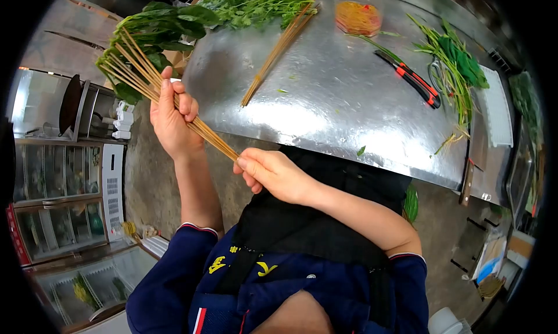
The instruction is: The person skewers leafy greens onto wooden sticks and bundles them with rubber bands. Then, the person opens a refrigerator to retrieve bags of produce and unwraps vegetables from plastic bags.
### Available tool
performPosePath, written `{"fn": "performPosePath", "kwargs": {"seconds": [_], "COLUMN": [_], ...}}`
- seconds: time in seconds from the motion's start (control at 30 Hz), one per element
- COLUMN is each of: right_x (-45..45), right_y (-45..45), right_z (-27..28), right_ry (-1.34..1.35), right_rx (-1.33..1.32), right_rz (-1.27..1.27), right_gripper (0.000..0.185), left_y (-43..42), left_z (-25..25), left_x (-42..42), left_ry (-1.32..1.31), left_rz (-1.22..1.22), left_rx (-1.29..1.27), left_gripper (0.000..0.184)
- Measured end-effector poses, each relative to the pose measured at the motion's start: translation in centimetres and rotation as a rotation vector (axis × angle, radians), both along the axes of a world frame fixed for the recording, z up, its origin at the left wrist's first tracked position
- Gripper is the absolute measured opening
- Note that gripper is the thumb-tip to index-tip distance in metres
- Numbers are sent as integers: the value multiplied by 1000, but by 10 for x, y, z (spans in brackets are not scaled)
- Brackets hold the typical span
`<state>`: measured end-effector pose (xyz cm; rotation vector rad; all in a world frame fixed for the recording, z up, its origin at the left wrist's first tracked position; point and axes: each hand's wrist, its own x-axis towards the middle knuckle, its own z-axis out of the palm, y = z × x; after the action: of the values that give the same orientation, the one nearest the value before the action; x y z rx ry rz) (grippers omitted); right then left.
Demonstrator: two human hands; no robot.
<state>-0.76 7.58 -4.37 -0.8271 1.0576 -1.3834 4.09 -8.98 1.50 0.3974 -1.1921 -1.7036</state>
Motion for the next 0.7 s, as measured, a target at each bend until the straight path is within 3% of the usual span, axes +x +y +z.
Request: {"fn": "performPosePath", "kwargs": {"seconds": [0.07, 0.33, 0.47, 0.7], "right_x": [8, 6, 4, 18], "right_y": [0, 2, 2, 4], "right_z": [1, 0, -6, -4], "right_ry": [22, -326, -72, -128], "right_rx": [3, -8, 62, -3], "right_rz": [-48, 16, 129, -2], "right_gripper": [29, 31, 31, 35], "left_y": [2, -7, -4, 6], "left_z": [-3, -3, 4, -9], "left_x": [0, -1, 1, -1], "left_ry": [-18, 4, 1, -22], "left_rz": [4, 20, 12, -63], "left_rx": [16, 109, 90, 138], "left_gripper": [23, 24, 25, 25]}}
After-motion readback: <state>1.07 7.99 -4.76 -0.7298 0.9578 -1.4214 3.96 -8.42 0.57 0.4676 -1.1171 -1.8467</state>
